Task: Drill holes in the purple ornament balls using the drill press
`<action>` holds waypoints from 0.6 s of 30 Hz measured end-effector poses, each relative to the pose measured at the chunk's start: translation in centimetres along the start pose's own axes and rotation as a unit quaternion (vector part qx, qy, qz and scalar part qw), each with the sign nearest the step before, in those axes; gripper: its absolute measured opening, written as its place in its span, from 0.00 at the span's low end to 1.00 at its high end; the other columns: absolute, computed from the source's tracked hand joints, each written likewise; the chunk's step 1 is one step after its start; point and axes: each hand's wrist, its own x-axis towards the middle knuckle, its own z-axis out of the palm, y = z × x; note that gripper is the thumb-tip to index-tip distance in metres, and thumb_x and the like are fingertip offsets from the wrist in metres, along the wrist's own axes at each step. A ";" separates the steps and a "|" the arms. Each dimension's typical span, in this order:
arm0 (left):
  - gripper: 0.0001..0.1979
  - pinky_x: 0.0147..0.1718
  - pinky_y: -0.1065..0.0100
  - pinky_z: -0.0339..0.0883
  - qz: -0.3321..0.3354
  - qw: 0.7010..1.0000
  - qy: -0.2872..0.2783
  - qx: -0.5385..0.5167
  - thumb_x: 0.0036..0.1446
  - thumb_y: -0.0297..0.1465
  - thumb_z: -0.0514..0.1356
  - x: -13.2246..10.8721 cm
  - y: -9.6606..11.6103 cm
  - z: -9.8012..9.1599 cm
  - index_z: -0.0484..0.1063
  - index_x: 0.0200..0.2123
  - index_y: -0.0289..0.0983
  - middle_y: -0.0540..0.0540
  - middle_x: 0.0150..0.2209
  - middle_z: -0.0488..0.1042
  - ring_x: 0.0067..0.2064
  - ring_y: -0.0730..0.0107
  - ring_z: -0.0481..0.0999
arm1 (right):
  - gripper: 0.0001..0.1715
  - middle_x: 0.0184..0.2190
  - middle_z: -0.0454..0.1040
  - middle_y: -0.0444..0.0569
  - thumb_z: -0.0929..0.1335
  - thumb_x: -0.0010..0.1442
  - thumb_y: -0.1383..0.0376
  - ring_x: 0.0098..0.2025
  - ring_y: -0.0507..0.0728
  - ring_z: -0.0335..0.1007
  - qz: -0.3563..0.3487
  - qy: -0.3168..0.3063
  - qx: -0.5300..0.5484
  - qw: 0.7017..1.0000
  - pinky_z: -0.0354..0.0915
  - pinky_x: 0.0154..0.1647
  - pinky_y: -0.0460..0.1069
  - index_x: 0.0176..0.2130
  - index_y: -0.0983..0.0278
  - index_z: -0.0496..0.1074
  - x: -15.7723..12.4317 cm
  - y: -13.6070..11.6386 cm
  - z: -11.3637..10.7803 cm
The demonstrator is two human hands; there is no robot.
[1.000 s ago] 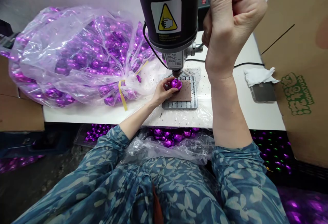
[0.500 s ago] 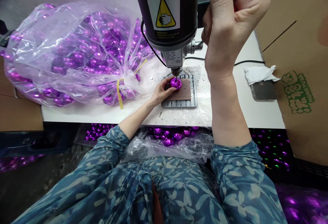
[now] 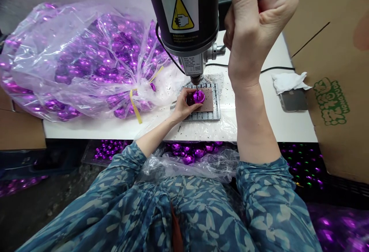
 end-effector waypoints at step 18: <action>0.33 0.67 0.42 0.75 -0.039 0.996 -0.033 -0.073 0.62 0.42 0.76 0.1 -0.6 0.8 0.66 0.63 0.41 0.37 0.62 0.78 0.65 0.47 0.80 | 0.28 0.23 0.63 0.34 0.71 0.67 0.44 0.15 0.35 0.49 -0.116 0.023 -0.023 0.993 0.42 0.19 0.39 0.34 0.66 0.70 -4.6 2.0 -2.7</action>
